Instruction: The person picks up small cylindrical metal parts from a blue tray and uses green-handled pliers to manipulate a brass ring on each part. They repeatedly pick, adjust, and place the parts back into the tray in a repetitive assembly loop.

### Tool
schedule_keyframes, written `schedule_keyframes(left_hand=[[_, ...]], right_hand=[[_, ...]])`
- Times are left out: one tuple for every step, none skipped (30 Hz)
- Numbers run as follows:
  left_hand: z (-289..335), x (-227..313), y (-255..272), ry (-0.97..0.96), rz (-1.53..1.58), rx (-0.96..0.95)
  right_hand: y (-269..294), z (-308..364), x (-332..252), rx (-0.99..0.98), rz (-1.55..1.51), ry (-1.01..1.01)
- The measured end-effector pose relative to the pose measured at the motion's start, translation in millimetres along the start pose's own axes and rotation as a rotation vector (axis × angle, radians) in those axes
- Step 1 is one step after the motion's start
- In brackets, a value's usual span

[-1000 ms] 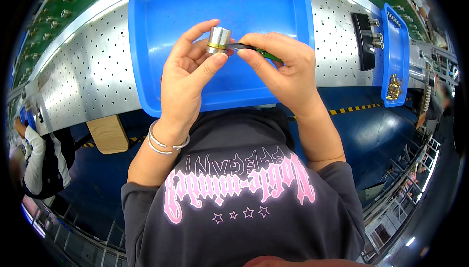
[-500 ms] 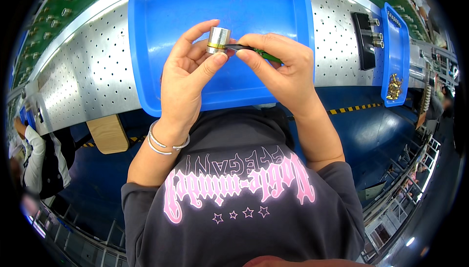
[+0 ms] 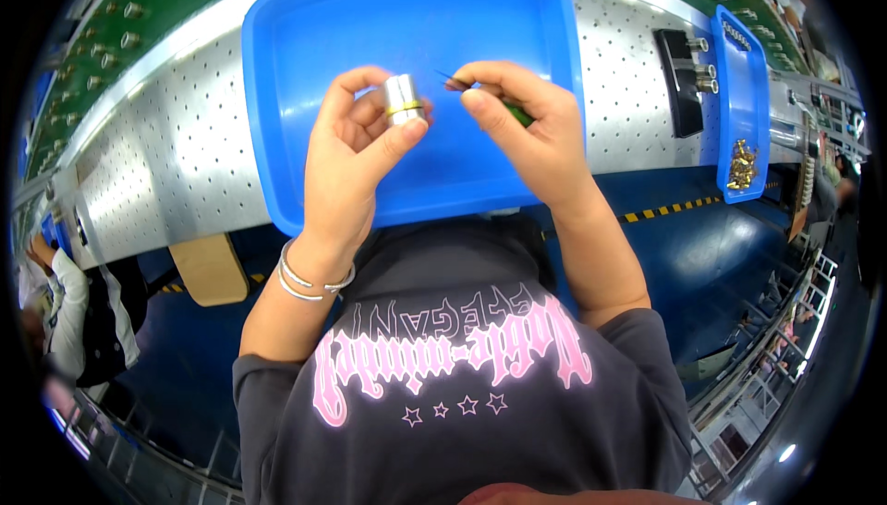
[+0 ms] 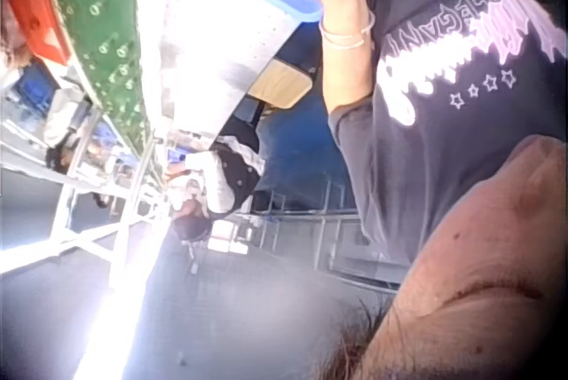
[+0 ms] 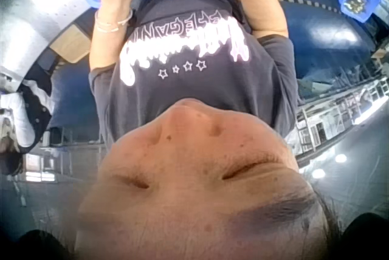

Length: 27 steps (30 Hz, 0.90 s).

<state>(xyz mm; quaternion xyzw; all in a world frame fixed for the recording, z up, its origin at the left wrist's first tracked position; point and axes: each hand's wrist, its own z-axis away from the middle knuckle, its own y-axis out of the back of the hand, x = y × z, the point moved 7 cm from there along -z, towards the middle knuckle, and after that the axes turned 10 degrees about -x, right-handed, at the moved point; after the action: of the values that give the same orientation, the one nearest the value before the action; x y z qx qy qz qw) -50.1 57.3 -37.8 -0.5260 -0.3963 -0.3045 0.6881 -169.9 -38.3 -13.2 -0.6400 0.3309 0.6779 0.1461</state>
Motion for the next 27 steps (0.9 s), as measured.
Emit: schedule_keyframes(left_hand=[[-3.1,0.1,4.1,0.002,-0.049,-0.028],[-8.5,3.3,4.7,0.001,-0.096,-0.057],[-16.7,8.7,4.6,0.027,-0.126,-0.059],[-27.2,19.2,5.0,0.038,-0.22,-0.1],[-41.0,26.3,7.6,0.025,-0.183,-0.107],[-55.0,34.0,10.1,0.01,-0.146,-0.111],[-71.1,41.4,15.7,-0.003,-0.186,-0.122],[-87.9,46.8,21.1,-0.008,-0.247,-0.126],[-106.6,53.0,24.1,-0.058,-0.394,-0.138],[-125.8,57.7,27.0,-0.112,-0.541,-0.148],[-143.7,63.7,35.5,-0.173,-0.76,-0.114],[-163.5,66.0,42.5,-0.239,-0.968,-0.084],[-179.2,71.3,44.0,-0.311,-1.174,-0.05],[-193.1,72.5,42.6,-0.319,-1.27,-0.04],[-205.6,74.2,37.9,-0.328,-1.365,-0.03],[-217.1,76.1,34.7,-0.338,-1.46,-0.015],[-224.8,75.6,40.0,-0.38,-1.516,-0.008],[-231.1,73.5,48.4,-0.424,-1.57,0.006],[-232.9,73.5,53.7,-0.501,-1.596,0.002],[-241.4,67.1,53.0,-0.466,-1.587,-0.034],[-240.5,66.8,49.6,-0.46,-1.587,-0.035],[-237.3,67.8,45.8,-0.453,-1.59,-0.031],[-232.1,72.1,39.8,-0.426,-1.571,-0.007],[-224.8,76.5,32.6,-0.394,-1.548,0.015],[-217.1,80.0,30.4,-0.362,-1.525,0.04],[-207.3,83.1,28.3,-0.383,-1.49,0.006],[-194.9,87.9,29.2,-0.405,-1.458,-0.018]], right_hand=[[2.1,-1.6,2.7,-0.005,-0.007,-0.02],[5.9,-4.3,0.9,-0.007,0.064,0.01],[10.5,-7.7,-0.4,-0.007,0.136,0.038],[15.5,-10.8,-2.0,-0.004,0.208,0.063],[21.4,-13.3,0.3,0.005,0.252,0.047],[27.9,-15.6,2.5,0.005,0.252,0.003],[35.4,-17.6,4.5,0.007,0.252,-0.044],[42.7,-19.5,8.6,0.01,0.254,-0.091],[52.0,-20.4,9.7,0.05,0.251,-0.068],[61.9,-22.0,12.9,0.09,0.248,-0.044],[70.3,-26.0,17.3,0.121,0.236,-0.017],[82.5,-29.5,23.3,0.146,0.242,-0.029],[98.3,-34.1,28.9,0.173,0.248,-0.04],[115.0,-37.8,35.8,0.203,0.258,-0.055],[131.9,-40.1,39.1,0.249,0.285,-0.038],[151.6,-42.8,49.4,0.284,0.306,-0.085],[170.2,-48.3,62.8,0.31,0.323,-0.127],[189.3,-54.7,75.4,0.336,0.339,-0.165],[210.9,-61.0,86.2,0.386,0.398,-0.169],[238.4,-59.4,97.2,0.451,0.463,-0.185],[261.3,-60.3,100.3,0.504,0.52,-0.199],[286.2,-59.4,95.8,0.574,0.642,-0.177],[309.5,-58.9,97.7,0.622,0.73,-0.219],[330.4,-57.9,100.4,0.667,0.819,-0.267],[350.6,-56.7,106.2,0.705,0.877,-0.346],[367.3,-55.6,109.0,0.743,0.931,-0.421],[375.3,-61.2,109.3,0.7,0.977,-0.542]])
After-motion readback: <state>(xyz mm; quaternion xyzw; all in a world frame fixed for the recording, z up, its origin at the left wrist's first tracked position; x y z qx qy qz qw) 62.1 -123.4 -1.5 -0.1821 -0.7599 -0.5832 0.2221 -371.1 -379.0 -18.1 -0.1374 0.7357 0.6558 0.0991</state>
